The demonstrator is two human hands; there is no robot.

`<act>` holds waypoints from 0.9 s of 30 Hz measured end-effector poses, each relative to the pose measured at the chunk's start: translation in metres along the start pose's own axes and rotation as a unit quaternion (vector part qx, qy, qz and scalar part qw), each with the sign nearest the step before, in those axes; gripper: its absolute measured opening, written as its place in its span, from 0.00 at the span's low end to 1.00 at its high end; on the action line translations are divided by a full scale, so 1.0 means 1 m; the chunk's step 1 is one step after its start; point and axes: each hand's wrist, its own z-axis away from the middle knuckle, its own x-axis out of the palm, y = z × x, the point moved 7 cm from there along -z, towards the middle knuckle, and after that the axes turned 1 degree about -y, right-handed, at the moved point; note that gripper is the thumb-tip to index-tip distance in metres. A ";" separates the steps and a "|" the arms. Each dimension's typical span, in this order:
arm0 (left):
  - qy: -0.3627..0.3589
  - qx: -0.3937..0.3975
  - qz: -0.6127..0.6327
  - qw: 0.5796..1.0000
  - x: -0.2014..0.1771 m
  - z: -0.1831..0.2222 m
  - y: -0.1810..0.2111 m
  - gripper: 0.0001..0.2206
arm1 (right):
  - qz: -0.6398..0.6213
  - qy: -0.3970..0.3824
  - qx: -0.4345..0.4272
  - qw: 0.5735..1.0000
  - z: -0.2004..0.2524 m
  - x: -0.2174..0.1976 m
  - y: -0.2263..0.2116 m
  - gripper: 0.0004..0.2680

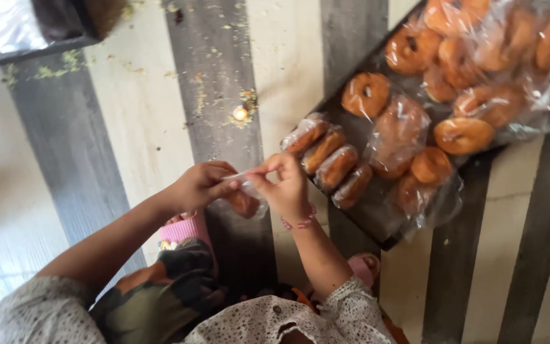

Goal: The person puts donuts into individual plastic bags and places the bagged donuts back into a tray.

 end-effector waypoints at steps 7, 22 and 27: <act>0.065 -0.104 0.105 0.987 -0.001 -0.010 -0.056 0.15 | -0.093 -0.046 0.030 0.994 -0.035 -0.001 -0.002 0.15; 0.177 -0.227 0.286 0.914 -0.015 -0.051 -0.114 0.17 | 0.064 0.045 0.203 0.976 -0.065 -0.011 0.108 0.11; 0.196 -0.217 0.337 0.895 -0.009 -0.059 -0.131 0.16 | 0.052 0.086 0.235 0.967 -0.062 -0.017 0.123 0.11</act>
